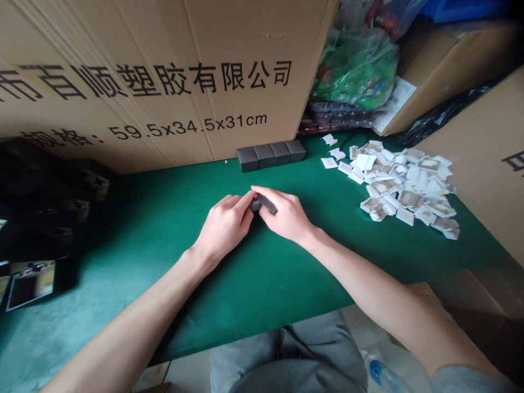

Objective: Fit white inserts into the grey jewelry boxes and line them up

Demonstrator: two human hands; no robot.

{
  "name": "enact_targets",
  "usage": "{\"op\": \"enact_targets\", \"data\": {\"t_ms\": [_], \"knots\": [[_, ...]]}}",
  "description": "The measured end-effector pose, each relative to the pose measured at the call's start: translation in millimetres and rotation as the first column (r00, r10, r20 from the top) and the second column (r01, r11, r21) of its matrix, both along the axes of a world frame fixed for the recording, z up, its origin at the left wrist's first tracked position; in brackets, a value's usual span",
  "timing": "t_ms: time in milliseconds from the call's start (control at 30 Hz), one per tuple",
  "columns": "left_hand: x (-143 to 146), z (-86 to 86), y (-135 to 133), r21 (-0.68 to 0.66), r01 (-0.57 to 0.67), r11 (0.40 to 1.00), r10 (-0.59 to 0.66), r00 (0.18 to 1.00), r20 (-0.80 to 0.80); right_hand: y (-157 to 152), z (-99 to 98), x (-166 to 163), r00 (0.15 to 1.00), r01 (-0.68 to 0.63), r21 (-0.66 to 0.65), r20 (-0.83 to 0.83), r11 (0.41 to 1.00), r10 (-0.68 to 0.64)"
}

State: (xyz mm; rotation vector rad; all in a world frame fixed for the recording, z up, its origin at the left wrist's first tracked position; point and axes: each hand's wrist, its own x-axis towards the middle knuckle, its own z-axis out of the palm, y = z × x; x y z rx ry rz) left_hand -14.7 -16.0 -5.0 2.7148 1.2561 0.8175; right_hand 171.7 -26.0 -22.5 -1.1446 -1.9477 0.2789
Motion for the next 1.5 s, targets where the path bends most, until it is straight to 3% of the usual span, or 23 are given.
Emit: {"op": "enact_targets", "data": {"t_ms": [900,1500], "knots": [[1.2,1.1,-2.2,0.001,0.011,1.0,-0.011,1.0,0.015,1.1,1.5,-0.3,0.999,-0.029,-0.011,0.018,1.0,0.03],[2.1,0.3,-2.5,0.009,-0.018,1.0,0.017,1.0,0.01,-4.1,2.0,-1.4,0.997,0.048,0.061,0.06,0.997,-0.052]]}}
